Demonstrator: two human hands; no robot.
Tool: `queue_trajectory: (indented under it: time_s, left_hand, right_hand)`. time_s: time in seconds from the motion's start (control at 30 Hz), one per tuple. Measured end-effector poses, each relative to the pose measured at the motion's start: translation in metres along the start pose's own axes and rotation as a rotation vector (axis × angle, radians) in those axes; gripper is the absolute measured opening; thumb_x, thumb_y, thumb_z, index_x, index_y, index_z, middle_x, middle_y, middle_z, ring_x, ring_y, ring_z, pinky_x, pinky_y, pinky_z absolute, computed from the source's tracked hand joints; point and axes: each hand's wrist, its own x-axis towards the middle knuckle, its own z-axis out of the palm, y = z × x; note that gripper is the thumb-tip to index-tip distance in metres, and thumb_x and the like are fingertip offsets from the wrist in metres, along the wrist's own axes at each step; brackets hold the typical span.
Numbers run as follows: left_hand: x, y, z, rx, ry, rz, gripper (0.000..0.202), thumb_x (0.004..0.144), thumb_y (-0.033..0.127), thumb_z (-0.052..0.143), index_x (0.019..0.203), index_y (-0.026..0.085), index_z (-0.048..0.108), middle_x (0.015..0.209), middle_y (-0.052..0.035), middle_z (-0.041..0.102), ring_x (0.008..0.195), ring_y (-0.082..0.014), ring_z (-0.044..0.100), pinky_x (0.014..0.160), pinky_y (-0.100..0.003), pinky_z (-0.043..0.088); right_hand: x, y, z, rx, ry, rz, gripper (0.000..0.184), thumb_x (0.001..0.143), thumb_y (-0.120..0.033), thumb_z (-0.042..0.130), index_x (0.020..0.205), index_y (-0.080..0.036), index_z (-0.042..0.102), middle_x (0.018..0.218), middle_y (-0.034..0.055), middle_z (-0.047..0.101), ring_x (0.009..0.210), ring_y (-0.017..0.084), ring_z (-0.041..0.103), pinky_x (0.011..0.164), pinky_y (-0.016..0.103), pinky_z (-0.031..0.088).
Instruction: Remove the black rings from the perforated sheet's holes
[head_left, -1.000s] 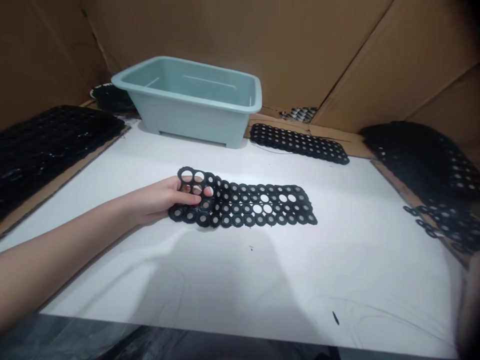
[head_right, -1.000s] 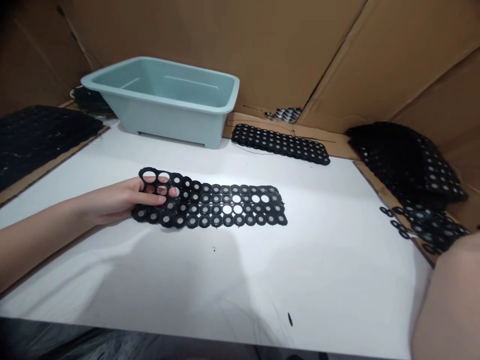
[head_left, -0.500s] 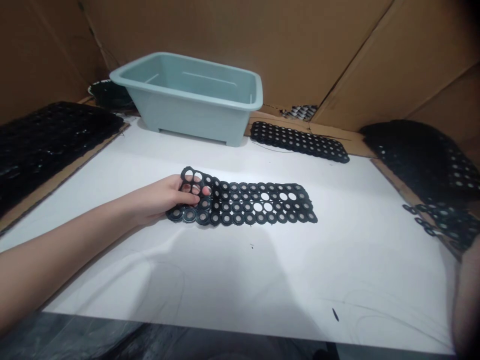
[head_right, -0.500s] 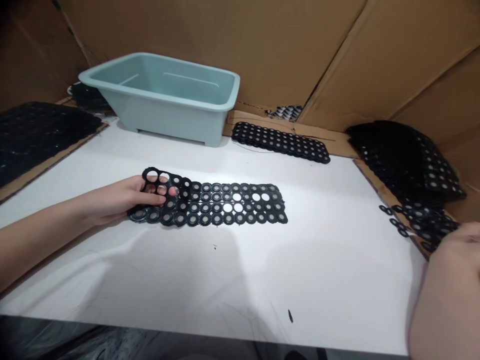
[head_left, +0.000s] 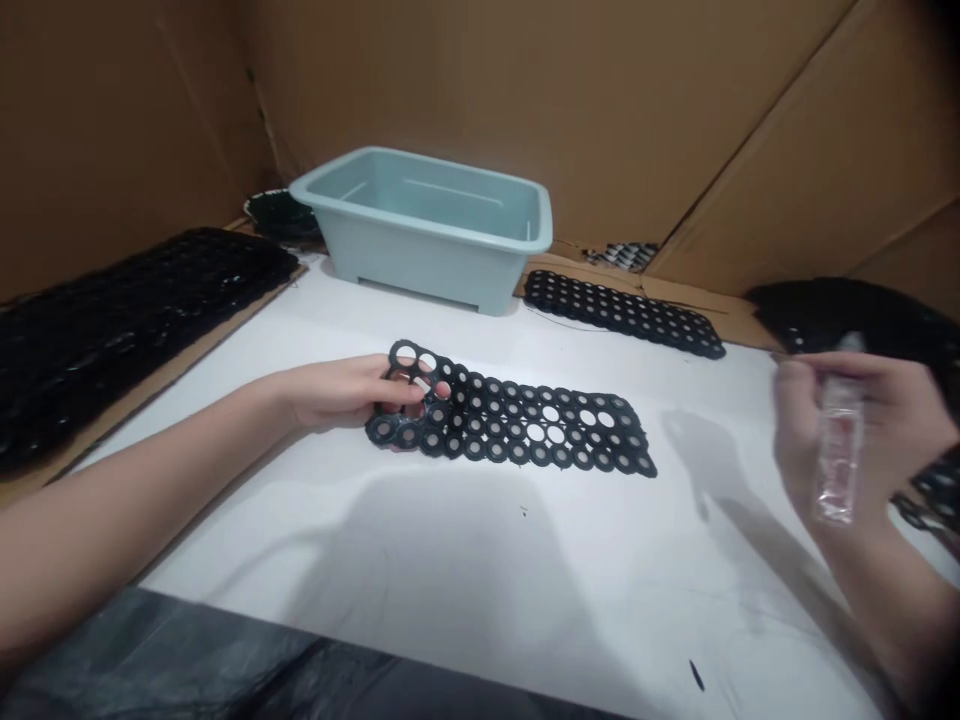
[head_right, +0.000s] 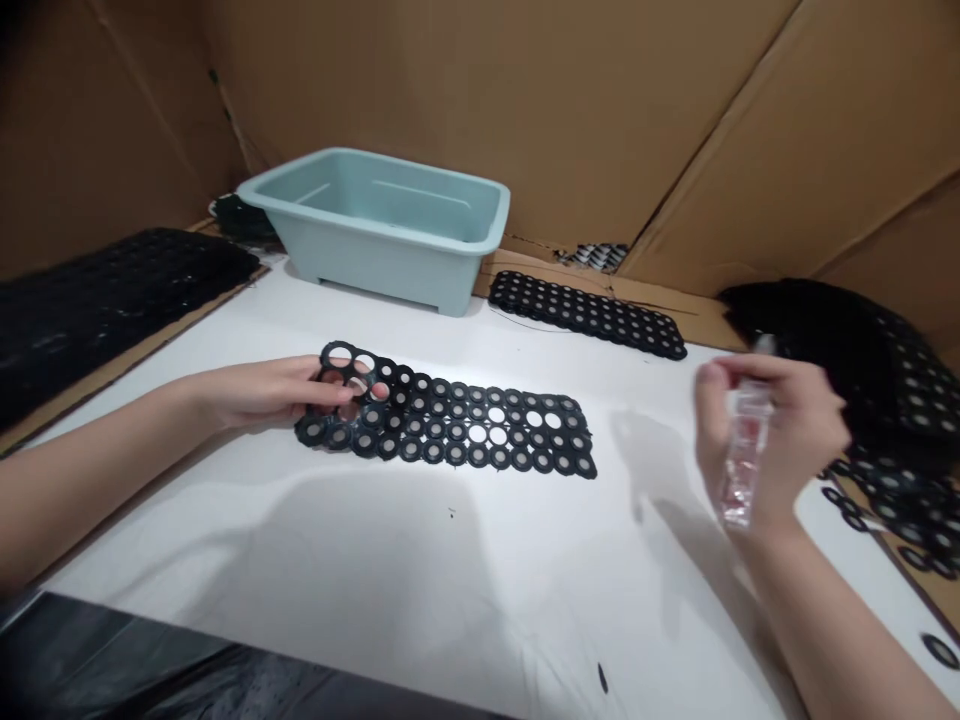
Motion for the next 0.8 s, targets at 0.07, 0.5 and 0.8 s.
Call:
queue_trajectory:
  time_s: [0.07, 0.5, 0.8]
  left_hand:
    - [-0.003, 0.001, -0.011, -0.012, -0.156, -0.040, 0.039, 0.074, 0.025, 0.060, 0.112, 0.019, 0.051, 0.097, -0.0079, 0.056, 0.077, -0.0171, 0.057, 0.068, -0.030, 0.046]
    - [0.008, -0.010, -0.047, 0.021, -0.126, 0.149, 0.033, 0.071, 0.014, 0.063, 0.102, 0.015, 0.050, 0.084, -0.0039, 0.056, 0.070, -0.0114, 0.055, 0.059, -0.022, 0.043]
    - [0.003, -0.007, -0.058, 0.040, -0.038, 0.092, 0.046, 0.068, 0.008, 0.063, 0.112, 0.015, 0.048, 0.087, -0.0022, 0.055, 0.068, -0.0074, 0.052, 0.061, -0.019, 0.042]
  right_hand:
    - [-0.008, -0.031, 0.016, 0.138, -0.270, -0.164, 0.014, 0.067, -0.031, 0.063, 0.078, -0.024, 0.060, 0.076, 0.0077, 0.061, 0.072, 0.019, 0.057, 0.072, 0.037, 0.039]
    - [-0.089, -0.182, 0.093, 1.194, -1.484, 0.301, 0.006, 0.083, -0.018, 0.038, 0.081, -0.019, 0.043, 0.058, -0.0049, 0.045, 0.056, 0.008, 0.041, 0.056, 0.022, 0.034]
    - [-0.093, -0.176, 0.092, 1.016, -1.490, 0.304, 0.005, 0.082, -0.023, 0.047, 0.079, -0.019, 0.049, 0.065, -0.0037, 0.045, 0.055, 0.007, 0.041, 0.051, 0.019, 0.032]
